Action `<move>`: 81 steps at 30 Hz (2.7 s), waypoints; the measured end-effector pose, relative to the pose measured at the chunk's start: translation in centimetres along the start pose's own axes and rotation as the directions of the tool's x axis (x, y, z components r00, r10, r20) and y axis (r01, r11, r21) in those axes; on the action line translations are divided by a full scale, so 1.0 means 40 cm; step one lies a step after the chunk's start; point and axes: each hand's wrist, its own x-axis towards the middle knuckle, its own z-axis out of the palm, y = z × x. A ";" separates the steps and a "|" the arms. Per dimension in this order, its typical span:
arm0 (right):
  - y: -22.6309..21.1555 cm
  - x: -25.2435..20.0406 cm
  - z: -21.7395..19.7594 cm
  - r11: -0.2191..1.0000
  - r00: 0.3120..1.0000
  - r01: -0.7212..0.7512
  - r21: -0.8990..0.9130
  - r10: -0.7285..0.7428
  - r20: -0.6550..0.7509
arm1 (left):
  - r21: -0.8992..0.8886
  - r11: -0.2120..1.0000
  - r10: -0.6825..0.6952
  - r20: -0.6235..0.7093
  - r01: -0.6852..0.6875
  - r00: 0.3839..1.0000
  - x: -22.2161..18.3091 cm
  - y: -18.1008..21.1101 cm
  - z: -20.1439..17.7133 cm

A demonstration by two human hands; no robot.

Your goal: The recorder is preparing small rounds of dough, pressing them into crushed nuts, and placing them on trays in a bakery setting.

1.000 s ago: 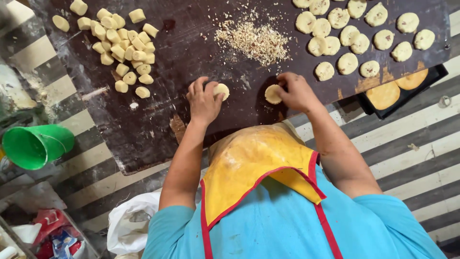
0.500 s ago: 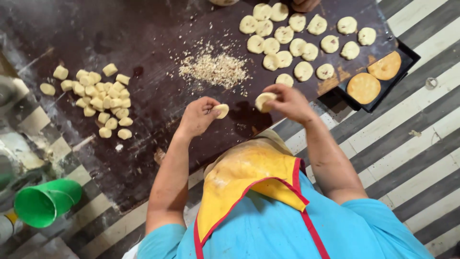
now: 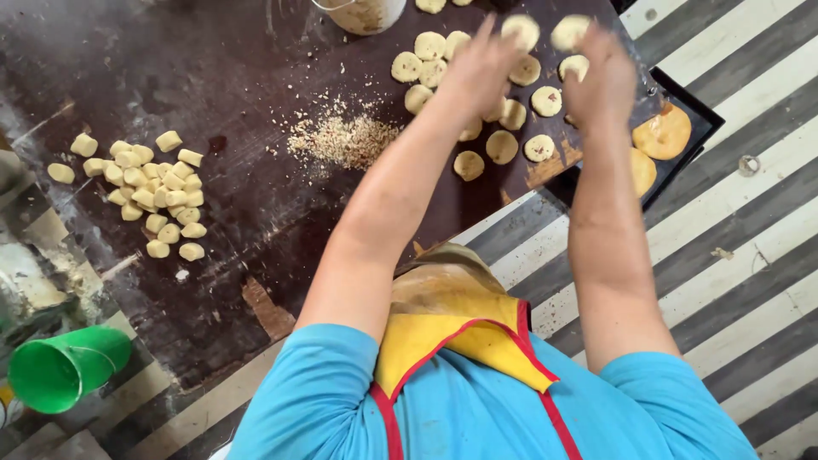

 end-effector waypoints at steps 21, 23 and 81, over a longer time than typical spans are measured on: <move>-0.626 -0.341 0.213 0.801 0.622 -0.102 0.590 -0.411 0.666 | -0.351 0.271 -0.911 -0.395 0.896 0.121 -1.269 -0.180 -0.269; -0.722 -0.285 0.246 0.790 0.595 -0.039 0.611 -0.473 0.650 | -0.298 0.144 -0.913 -0.408 0.944 0.011 -1.336 -0.206 -0.301; -0.722 -0.259 0.238 0.983 0.678 0.012 0.185 -0.144 0.721 | -0.428 0.461 -0.687 0.382 0.777 0.618 -0.968 -0.155 -0.307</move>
